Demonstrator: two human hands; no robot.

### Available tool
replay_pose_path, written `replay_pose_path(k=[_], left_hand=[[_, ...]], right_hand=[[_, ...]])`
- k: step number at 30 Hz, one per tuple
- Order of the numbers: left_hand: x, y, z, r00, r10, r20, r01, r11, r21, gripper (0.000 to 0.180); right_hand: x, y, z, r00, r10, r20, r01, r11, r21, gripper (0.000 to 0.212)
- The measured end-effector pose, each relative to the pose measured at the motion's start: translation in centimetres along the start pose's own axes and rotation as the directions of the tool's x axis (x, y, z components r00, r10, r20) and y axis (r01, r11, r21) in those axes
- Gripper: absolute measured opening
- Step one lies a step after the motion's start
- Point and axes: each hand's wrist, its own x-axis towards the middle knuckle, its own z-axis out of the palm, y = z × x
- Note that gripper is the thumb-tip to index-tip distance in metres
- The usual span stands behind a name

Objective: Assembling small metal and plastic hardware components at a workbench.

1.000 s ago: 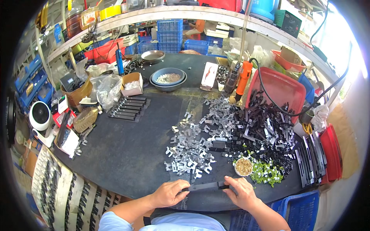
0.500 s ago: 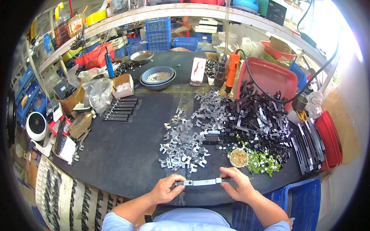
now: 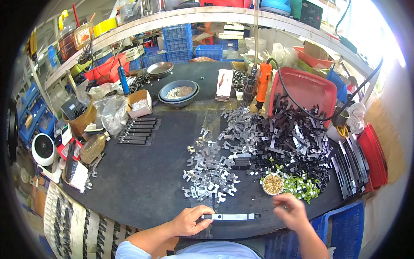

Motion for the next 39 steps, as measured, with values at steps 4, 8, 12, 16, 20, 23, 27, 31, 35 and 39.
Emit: replay_pose_path(k=[4,8,12,16,20,23,27,31,35,39], left_hand=[[0.6,0.1,0.2,0.999,0.018,0.044,-0.015,0.999,-0.049,0.022],[1.1,-0.2,0.4,0.997,0.042,0.072,-0.039,0.998,-0.045,0.021],[1.3,-1.1,0.6,0.993,0.111,0.051,-0.111,0.994,-0.012,0.022],[1.5,-1.4,0.6,0.996,0.080,0.050,-0.079,0.997,-0.027,0.024],[1.6,-1.8,0.8,0.995,0.096,0.036,-0.095,0.995,-0.042,0.024],[1.4,-1.6,0.9,0.994,0.096,0.058,-0.094,0.995,-0.034,0.023],[1.3,-1.0,0.7,0.995,0.074,0.072,-0.073,0.997,-0.028,0.021],[0.8,-1.1,0.6,0.991,0.121,0.051,-0.122,0.992,0.019,0.021],[0.4,-0.6,0.4,0.990,0.139,0.025,-0.141,0.984,0.104,0.022],[2.3,-1.5,0.3,0.992,0.023,0.125,-0.041,0.988,0.149,0.024]], right_hand=[[-1.6,1.3,-1.8,0.954,0.212,-0.211,-0.195,0.976,0.097,0.006],[-1.6,2.5,-1.3,0.947,0.265,-0.182,-0.273,0.962,-0.021,0.012],[-1.2,3.5,-0.9,0.922,0.340,-0.185,-0.362,0.926,-0.107,0.020],[-1.5,4.0,-0.9,0.921,0.347,-0.176,-0.374,0.915,-0.151,0.026],[-1.8,3.7,-0.8,0.929,0.325,-0.178,-0.347,0.932,-0.108,0.014],[-2.1,3.1,-0.9,0.930,0.317,-0.189,-0.337,0.938,-0.086,0.007],[-2.4,3.4,-1.0,0.959,0.230,-0.167,-0.259,0.950,-0.177,0.010],[-2.4,2.9,-0.8,0.976,0.125,-0.177,-0.180,0.922,-0.343,0.014],[-1.9,1.8,-1.4,0.980,0.073,-0.184,-0.152,0.873,-0.463,0.007],[-2.2,2.9,-5.6,0.958,-0.064,-0.278,-0.110,0.817,-0.566,0.015]])
